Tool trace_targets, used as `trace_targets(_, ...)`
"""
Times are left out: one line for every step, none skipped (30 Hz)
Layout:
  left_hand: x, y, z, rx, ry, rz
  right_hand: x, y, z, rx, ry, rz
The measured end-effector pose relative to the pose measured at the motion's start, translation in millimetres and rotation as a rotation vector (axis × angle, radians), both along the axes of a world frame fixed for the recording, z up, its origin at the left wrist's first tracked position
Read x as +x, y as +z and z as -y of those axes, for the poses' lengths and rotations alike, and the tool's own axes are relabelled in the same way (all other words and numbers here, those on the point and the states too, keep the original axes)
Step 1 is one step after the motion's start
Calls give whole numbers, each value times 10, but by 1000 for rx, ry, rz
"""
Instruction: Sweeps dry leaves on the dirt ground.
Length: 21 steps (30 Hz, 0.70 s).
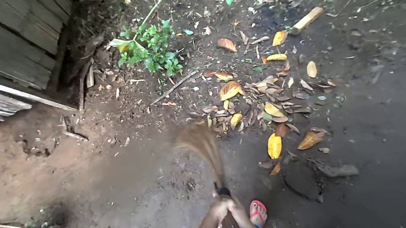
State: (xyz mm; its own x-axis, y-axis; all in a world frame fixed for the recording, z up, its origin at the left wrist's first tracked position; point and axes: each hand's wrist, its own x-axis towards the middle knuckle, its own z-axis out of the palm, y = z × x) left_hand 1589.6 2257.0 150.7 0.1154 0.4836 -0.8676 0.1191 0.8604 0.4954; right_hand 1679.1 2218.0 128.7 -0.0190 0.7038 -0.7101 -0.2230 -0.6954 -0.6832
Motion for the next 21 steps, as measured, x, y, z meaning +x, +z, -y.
trace_targets(44, -5, -50, 14, -86, 75, 28, 98, 45, -9, -108, 46)
trace_targets(50, 25, -53, 44, -126, 137, 22, 220, 77, -35, -165, 81)
trace_targets(4, 95, -14, 78, -150, 181, -23, 371, 121, -75, -184, 88)
trace_targets(-85, 183, 45, 108, -165, 205, -80, 537, 164, -127, -178, 55)
trace_targets(-205, 280, 108, 120, -173, 200, -151, 688, 194, -164, -167, 15)
trace_targets(-334, 409, 173, 121, -161, 174, -242, 776, 234, -169, -150, -17)
trace_targets(-458, 538, 263, 116, -109, 134, -333, 827, 278, -168, -110, -59)
trace_targets(-568, 642, 381, 124, -22, 76, -419, 859, 310, -157, -42, -108)
trace_targets(-666, 712, 500, 138, 94, 12, -509, 862, 312, -121, 49, -148)
trace_targets(-757, 739, 580, 153, 225, -44, -621, 830, 264, -78, 144, -183)
trace_targets(-842, 709, 593, 173, 358, -101, -759, 738, 166, -28, 243, -194)
trace_targets(-930, 622, 535, 187, 477, -149, -913, 583, 19, 29, 347, -170)
trace_targets(-1017, 509, 415, 184, 580, -183, -1046, 403, -178, 60, 471, -129)
trace_targets(-1077, 402, 235, 166, 652, -211, -1138, 233, -423, 58, 611, -79)
trace_targets(-1113, 279, 14, 139, 683, -234, -1193, 77, -685, 44, 728, -23)
trace_targets(-1133, 141, -222, 106, 667, -242, -1199, -31, -928, 27, 775, 21)
trace_targets(-1136, 1, -474, 91, 582, -234, -1162, -69, -1132, 18, 727, 50)
trace_targets(-1133, -112, -716, 108, 439, -199, -1124, -52, -1254, 1, 593, 75)
trace_targets(-1147, -197, -908, 109, 257, -136, -1102, 67, -1291, -41, 409, 83)
trace_targets(-1153, -213, -1061, 95, 82, -67, -1117, 114, -1264, -54, 187, 85)
trace_targets(-1171, -196, -1192, 97, -61, -7, -1186, 41, -1222, -31, -27, 77)
